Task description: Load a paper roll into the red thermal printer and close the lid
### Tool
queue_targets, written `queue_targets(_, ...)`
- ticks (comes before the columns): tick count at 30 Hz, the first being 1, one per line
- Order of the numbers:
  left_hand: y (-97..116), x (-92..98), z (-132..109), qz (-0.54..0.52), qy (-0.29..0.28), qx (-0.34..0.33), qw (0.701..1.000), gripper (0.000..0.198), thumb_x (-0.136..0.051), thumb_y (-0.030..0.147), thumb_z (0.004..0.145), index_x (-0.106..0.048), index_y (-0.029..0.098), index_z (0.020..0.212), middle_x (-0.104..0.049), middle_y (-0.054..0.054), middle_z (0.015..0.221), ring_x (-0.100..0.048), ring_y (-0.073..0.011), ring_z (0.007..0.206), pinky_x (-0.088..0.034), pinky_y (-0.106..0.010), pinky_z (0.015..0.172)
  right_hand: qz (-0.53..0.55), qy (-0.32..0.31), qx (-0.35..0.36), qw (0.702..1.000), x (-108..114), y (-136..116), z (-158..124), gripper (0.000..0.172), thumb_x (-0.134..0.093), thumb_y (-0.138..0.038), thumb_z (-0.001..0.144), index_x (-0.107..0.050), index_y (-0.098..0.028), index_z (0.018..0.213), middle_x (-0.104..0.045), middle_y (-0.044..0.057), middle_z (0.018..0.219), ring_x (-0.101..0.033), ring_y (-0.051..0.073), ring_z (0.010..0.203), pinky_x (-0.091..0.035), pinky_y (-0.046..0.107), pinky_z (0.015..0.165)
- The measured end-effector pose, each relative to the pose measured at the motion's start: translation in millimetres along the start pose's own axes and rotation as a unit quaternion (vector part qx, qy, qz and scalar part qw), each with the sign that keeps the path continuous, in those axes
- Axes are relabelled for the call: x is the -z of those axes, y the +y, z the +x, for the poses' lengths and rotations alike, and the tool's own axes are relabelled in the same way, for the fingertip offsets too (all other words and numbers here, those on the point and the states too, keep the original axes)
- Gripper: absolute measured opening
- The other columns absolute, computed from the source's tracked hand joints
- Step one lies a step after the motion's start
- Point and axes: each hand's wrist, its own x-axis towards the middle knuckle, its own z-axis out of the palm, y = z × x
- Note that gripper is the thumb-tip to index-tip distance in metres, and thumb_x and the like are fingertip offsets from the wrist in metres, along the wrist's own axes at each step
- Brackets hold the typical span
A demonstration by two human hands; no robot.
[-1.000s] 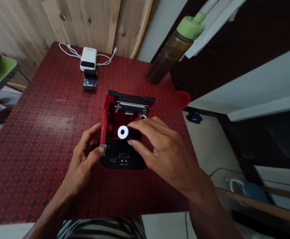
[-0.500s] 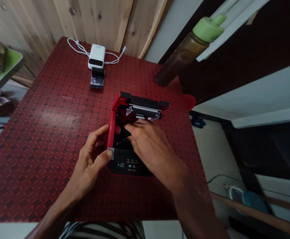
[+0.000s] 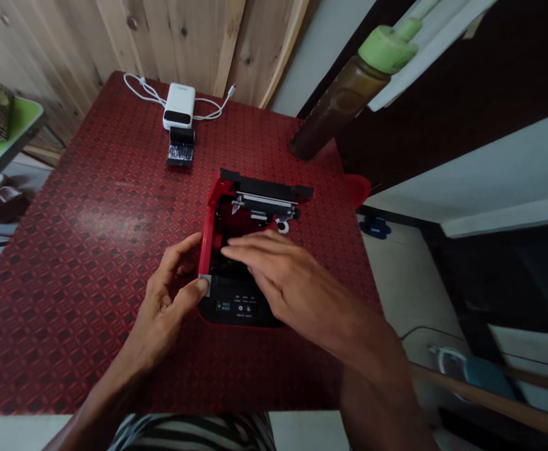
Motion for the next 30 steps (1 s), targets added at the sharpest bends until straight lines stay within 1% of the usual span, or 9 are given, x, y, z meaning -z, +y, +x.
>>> queue_targets(3, 0, 0.0, -1, 0.002, 0.004, -0.001, 1.0, 0.059, -0.08, 0.052, 0.102, -0.069, 0.032, 0.156, -0.071, -0.007, 0.162, -0.066, -0.0372, 0.15, -0.06, -0.05, 0.117, 0.01, -0.001, 0.029, 1.0, 4, -4, -6, 0.032, -0.062, 0.002, 0.107, -0.083, -0.022, 0.11, -0.088, 0.005, 0.115, -0.078, 0.023, 0.112, -0.066, 0.041, 0.103)
queue_targets(7, -5, 5.0, -3, 0.013, 0.006, 0.001, 1.0, 0.059, -0.081, 0.051, 0.101, -0.071, 0.03, 0.155, -0.072, -0.009, 0.161, -0.062, -0.0404, 0.155, -0.057, -0.053, 0.122, -0.032, 0.058, 0.028, 0.997, -1, -6, -9, 0.024, -0.071, 0.002, 0.104, -0.08, -0.018, 0.093, -0.081, 0.004, 0.094, -0.074, 0.022, 0.09, -0.064, 0.037, 0.087)
queue_targets(11, -6, 12.4, 5, 0.017, 0.041, -0.032, 0.999, 0.055, -0.079, 0.052, 0.103, -0.073, 0.032, 0.154, -0.072, -0.009, 0.162, -0.062, -0.0405, 0.155, -0.051, -0.059, 0.128, -0.047, 0.166, 0.053, 0.984, -9, -10, -22, 0.021, -0.069, 0.001, 0.106, -0.083, -0.015, 0.103, -0.08, 0.006, 0.099, -0.071, 0.021, 0.092, -0.064, 0.035, 0.086)
queue_targets(14, 7, 11.0, 27, 0.062, 0.069, -0.102, 0.99, 0.052, -0.078, 0.054, 0.105, -0.074, 0.034, 0.153, -0.07, -0.008, 0.163, -0.061, -0.039, 0.156, -0.052, -0.057, 0.126, -0.079, 0.23, 0.064, 0.968, -17, -15, -32, 0.021, -0.065, -0.002, 0.109, -0.085, -0.01, 0.108, -0.079, 0.008, 0.096, -0.07, 0.021, 0.088, -0.063, 0.035, 0.082)
queue_targets(18, 33, -2.5, 65, 0.084, 0.041, -0.203, 0.975, 0.05, -0.075, 0.053, 0.11, -0.072, 0.031, 0.155, -0.068, -0.007, 0.165, -0.062, -0.0341, 0.153, -0.05, -0.051, 0.124, -0.103, 0.264, 0.062, 0.957, -26, -20, -41, 0.025, -0.06, -0.003, 0.112, -0.085, -0.007, 0.112, -0.08, 0.009, 0.093, -0.07, 0.021, 0.084, -0.062, 0.035, 0.079)
queue_targets(21, 44, -11.7, 77, 0.085, 0.023, -0.219, 0.972, 0.038, -0.068, 0.052, 0.115, -0.079, 0.025, 0.139, -0.078, -0.008, 0.14, -0.071, -0.027, 0.13, -0.054, -0.041, 0.109, -0.122, 0.268, 0.062, 0.954, -32, -23, -45, 0.028, -0.056, -0.003, 0.114, -0.085, -0.006, 0.113, -0.081, 0.009, 0.093, -0.071, 0.021, 0.083, -0.062, 0.036, 0.078)
queue_targets(23, 44, -13.5, 73, 0.085, 0.038, -0.226, 0.97, 0.032, -0.067, 0.051, 0.115, -0.083, 0.025, 0.127, -0.08, -0.005, 0.128, -0.071, -0.0237, 0.122, -0.054, -0.038, 0.105, -0.136, 0.271, 0.061, 0.951, -34, -26, -48, 0.032, -0.053, -0.003, 0.115, -0.084, -0.006, 0.113, -0.083, 0.009, 0.095, -0.072, 0.022, 0.084, -0.061, 0.038, 0.077)
queue_targets(27, 37, -12.4, 49, 0.098, 0.074, -0.194, 0.973, 0.017, -0.081, 0.041, 0.107, -0.083, 0.026, 0.099, -0.082, -0.006, 0.133, -0.067, -0.0272, 0.143, -0.052, -0.042, 0.121, -0.17, 0.284, 0.063, 0.941, -35, -31, -54, 0.031, -0.053, -0.005, 0.115, -0.084, -0.006, 0.111, -0.086, 0.011, 0.099, -0.074, 0.023, 0.087, -0.059, 0.04, 0.075)
queue_targets(30, 27, -13.5, 29, 0.059, 0.078, -0.122, 0.988, 0.018, -0.09, 0.039, 0.096, -0.082, 0.027, 0.107, -0.077, -0.006, 0.149, -0.067, -0.032, 0.149, -0.056, -0.047, 0.122, -0.199, 0.305, 0.065, 0.929, -37, -32, -55, 0.027, -0.057, -0.005, 0.114, -0.083, -0.006, 0.108, -0.088, 0.013, 0.101, -0.077, 0.025, 0.091, -0.059, 0.04, 0.074)
